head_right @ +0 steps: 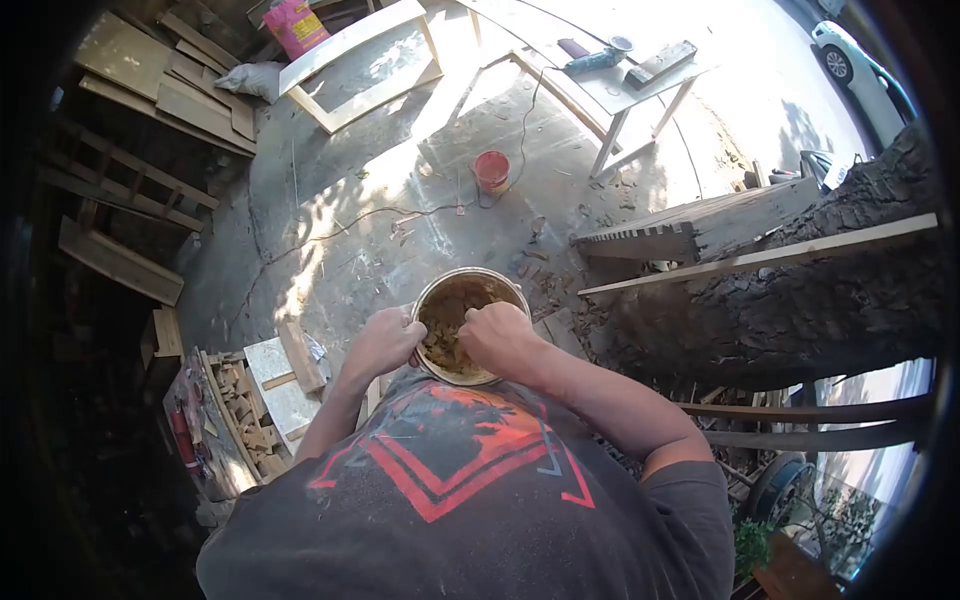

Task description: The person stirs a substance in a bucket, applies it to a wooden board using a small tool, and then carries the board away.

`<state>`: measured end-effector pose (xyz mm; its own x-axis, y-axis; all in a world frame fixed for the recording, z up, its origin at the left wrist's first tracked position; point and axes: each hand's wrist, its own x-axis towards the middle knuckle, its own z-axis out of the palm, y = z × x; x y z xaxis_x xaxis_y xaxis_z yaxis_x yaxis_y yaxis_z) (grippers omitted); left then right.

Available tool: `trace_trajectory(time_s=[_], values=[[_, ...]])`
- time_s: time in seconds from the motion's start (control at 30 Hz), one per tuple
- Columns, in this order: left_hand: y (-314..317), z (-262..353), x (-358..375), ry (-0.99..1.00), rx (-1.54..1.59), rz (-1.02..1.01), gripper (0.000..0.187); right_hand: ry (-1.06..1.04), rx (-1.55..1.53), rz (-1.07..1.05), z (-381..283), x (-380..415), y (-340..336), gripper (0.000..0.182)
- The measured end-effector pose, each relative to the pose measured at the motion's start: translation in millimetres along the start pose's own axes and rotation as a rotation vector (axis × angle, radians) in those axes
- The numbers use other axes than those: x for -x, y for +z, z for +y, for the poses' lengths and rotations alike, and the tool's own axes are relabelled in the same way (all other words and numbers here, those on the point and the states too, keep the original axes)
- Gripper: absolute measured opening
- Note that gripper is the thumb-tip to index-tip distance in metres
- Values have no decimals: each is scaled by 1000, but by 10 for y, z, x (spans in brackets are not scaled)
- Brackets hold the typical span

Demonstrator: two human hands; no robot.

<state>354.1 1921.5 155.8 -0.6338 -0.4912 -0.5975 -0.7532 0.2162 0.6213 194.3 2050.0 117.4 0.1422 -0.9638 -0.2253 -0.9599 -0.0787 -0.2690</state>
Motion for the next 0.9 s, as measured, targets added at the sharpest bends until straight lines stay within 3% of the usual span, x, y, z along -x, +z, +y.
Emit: trace_trajectory(time_s=[0.03,0.07,0.1,0.17,0.2,0.27,0.3,0.37,0.43,0.5,0.53,0.67,0.73,0.77,0.83,0.9], values=[[-43,-35,-27,-30,23,8,36,-39,-24,-115,91,-38,-203,14],[-121,-42,-119,-34,66,22,35,-27,-23,-62,177,-97,-438,14],[-201,-54,-237,-23,108,40,35,2,47,144,263,-257,-401,14],[-285,-183,-459,-25,106,76,35,46,0,211,395,-740,-235,14],[-324,-281,-608,-9,58,86,34,35,7,203,415,-911,-69,14],[-493,-403,-820,12,7,118,33,-200,65,20,457,-1286,179,13],[-569,-436,-897,-3,120,108,30,-214,83,30,536,-1456,33,13],[-757,-631,-1138,-29,244,106,27,-233,16,-202,692,-1685,-288,12],[-1013,-908,-1448,-47,249,122,28,-242,17,-158,839,-2205,-165,12],[-1360,-1115,-1793,-39,204,164,28,-103,87,182,898,-2905,22,13],[-1503,-1200,-1916,-47,166,179,29,-134,98,45,850,-3225,89,14],[-2127,-1415,-2303,-85,202,221,32,-360,103,74,876,-3951,-10,13],[-2462,-1369,-2406,-134,161,201,32,-381,26,-57,938,-4119,-83,14],[-2623,-1345,-2496,-167,116,187,33,-376,23,-61,989,-4273,-137,14],[-2815,-1359,-2765,-117,46,218,33,-116,38,192,1155,-4622,-289,14],[-2946,-1357,-3013,-84,-11,250,34,-74,-17,51,1281,-4977,-239,13]])
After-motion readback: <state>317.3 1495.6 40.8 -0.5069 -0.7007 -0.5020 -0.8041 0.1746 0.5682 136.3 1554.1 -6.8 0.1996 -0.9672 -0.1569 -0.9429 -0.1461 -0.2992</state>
